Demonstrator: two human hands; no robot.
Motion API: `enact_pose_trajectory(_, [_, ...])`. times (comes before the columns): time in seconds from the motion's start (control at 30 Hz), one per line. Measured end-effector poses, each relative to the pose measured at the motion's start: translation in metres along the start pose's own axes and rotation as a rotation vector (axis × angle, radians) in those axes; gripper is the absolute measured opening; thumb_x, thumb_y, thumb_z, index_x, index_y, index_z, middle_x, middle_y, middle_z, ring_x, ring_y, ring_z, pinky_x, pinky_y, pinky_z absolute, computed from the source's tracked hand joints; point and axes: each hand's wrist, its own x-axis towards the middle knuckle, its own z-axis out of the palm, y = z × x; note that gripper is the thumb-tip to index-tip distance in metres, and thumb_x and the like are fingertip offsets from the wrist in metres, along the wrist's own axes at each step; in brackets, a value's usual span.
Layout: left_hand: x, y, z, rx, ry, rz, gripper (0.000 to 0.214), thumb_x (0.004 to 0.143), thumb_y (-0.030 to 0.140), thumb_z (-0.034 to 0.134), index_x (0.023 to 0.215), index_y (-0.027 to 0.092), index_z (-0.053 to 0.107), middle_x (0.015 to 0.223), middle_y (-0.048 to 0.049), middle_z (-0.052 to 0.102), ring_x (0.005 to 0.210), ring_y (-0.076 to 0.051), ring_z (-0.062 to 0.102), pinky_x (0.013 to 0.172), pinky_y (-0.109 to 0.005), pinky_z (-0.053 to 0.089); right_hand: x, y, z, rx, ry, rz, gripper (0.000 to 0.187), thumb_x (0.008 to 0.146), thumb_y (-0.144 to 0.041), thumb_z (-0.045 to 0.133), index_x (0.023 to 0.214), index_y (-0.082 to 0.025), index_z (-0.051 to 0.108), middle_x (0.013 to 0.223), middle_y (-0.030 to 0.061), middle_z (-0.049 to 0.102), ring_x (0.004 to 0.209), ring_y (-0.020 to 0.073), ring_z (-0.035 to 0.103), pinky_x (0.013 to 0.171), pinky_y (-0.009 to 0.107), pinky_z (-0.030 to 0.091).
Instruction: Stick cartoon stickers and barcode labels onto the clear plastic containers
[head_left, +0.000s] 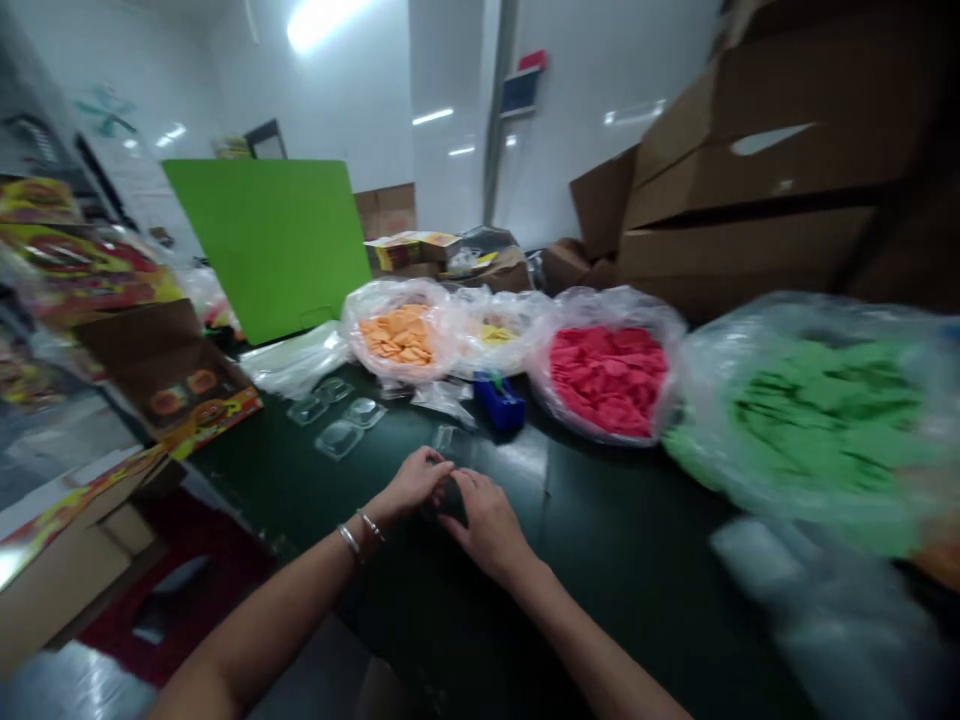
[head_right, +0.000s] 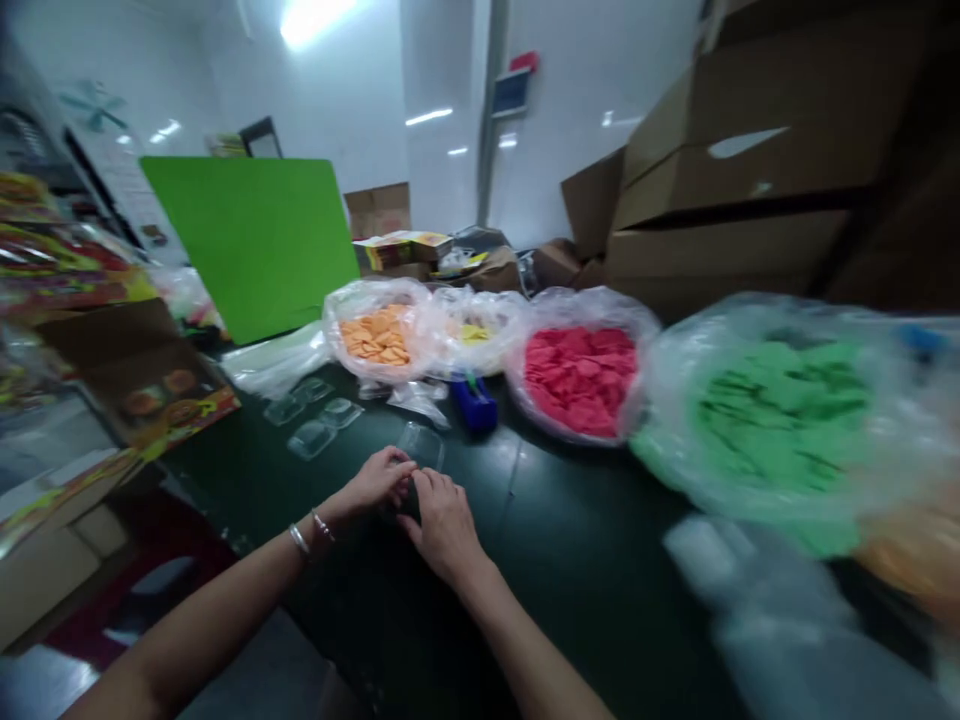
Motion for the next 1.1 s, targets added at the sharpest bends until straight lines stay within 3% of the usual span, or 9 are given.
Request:
enact_pose_trajectory(0.07, [0.004,-0.010,-0.034,0.120,0.145,0.059,0.038,0.073,0.026,0.067,0.107,0.012,0.057,0.111,-0.0167,0.061,0.112,-0.031,0.054,0.095,-0.048,0.043,0.031,-0.008,0.021,-0.006,-0.060,-0.032,0.045,0.079,-0.030,0.064,0.119,-0.013,0.053,0.114,0.0143,0.060,0.104,0.0293,0.053,0.086,0.043,0.043])
enact_pose_trajectory(0.17, [0.008,-0.025,-0.084,0.392,0.364,0.167,0.053,0.078,0.025,0.062,0.128,0.018,0.048,0.149,-0.0142,0.030,0.140,-0.032,0.017,0.114,-0.050,0.015,0.064,-0.022,0.040,-0.027,-0.086,-0.062,0.046,0.078,-0.039,0.064,0.115,-0.012,0.056,0.108,0.0151,0.061,0.101,0.0318,0.052,0.084,0.044,0.042])
enact_pose_trajectory(0.3, [0.030,-0.049,-0.155,0.918,0.608,-0.016,0.063,0.086,0.042,0.052,0.142,0.018,0.034,0.154,-0.0159,0.017,0.141,-0.037,0.011,0.112,-0.055,0.014,0.082,-0.030,0.046,-0.029,-0.092,-0.086,0.047,0.077,-0.042,0.064,0.115,-0.015,0.056,0.109,0.0128,0.060,0.101,0.0295,0.051,0.084,0.041,0.041])
enact_pose_trajectory(0.37, [0.047,-0.059,-0.184,0.964,0.604,-0.116,0.066,0.089,0.048,0.045,0.145,0.017,0.028,0.153,-0.0177,0.021,0.140,-0.037,0.017,0.109,-0.056,0.020,0.086,-0.030,0.046,-0.027,-0.092,-0.091,0.046,0.077,-0.041,0.064,0.114,-0.015,0.056,0.107,0.0121,0.060,0.099,0.0291,0.052,0.082,0.040,0.041])
enact_pose_trajectory(0.43, [0.063,-0.065,-0.200,0.969,0.517,-0.115,0.065,0.088,0.051,0.045,0.144,0.021,0.031,0.150,-0.0149,0.029,0.138,-0.034,0.025,0.108,-0.053,0.025,0.089,-0.029,0.046,-0.033,-0.094,-0.090,0.043,0.077,-0.040,0.063,0.112,-0.015,0.057,0.105,0.0121,0.061,0.097,0.0294,0.052,0.081,0.040,0.041])
enact_pose_trajectory(0.6, [0.088,-0.076,-0.189,1.000,0.322,-0.105,0.072,0.076,0.070,0.051,0.136,0.032,0.045,0.150,-0.0105,0.032,0.138,-0.039,0.022,0.105,-0.061,0.024,0.103,-0.029,0.051,-0.052,-0.102,-0.066,0.042,0.078,-0.040,0.061,0.111,-0.015,0.057,0.107,0.0130,0.060,0.099,0.0308,0.051,0.082,0.042,0.039])
enact_pose_trajectory(0.73, [0.100,-0.075,-0.171,1.022,0.356,-0.124,0.073,0.079,0.072,0.042,0.138,0.028,0.041,0.150,-0.0133,0.030,0.138,-0.040,0.020,0.103,-0.062,0.023,0.116,-0.028,0.057,-0.059,-0.112,-0.051,0.044,0.078,-0.042,0.061,0.112,-0.015,0.055,0.107,0.0135,0.060,0.101,0.0312,0.051,0.083,0.042,0.038])
enact_pose_trajectory(0.93, [0.118,-0.054,-0.158,1.098,0.445,-0.113,0.069,0.082,0.068,0.040,0.134,0.023,0.046,0.142,-0.0125,0.043,0.131,-0.036,0.034,0.104,-0.055,0.026,0.131,-0.024,0.058,-0.045,-0.100,-0.075,0.045,0.078,-0.046,0.062,0.108,-0.014,0.056,0.106,0.0153,0.060,0.101,0.0317,0.051,0.084,0.044,0.039])
enact_pose_trajectory(1.1, [0.099,-0.025,-0.160,1.125,0.379,-0.058,0.060,0.084,0.056,0.042,0.125,0.015,0.053,0.132,-0.0177,0.053,0.121,-0.037,0.046,0.100,-0.059,0.029,0.120,-0.033,0.049,-0.056,-0.092,-0.044,0.059,0.075,-0.062,0.060,0.110,-0.015,0.056,0.112,0.0137,0.059,0.105,0.0290,0.051,0.089,0.044,0.040])
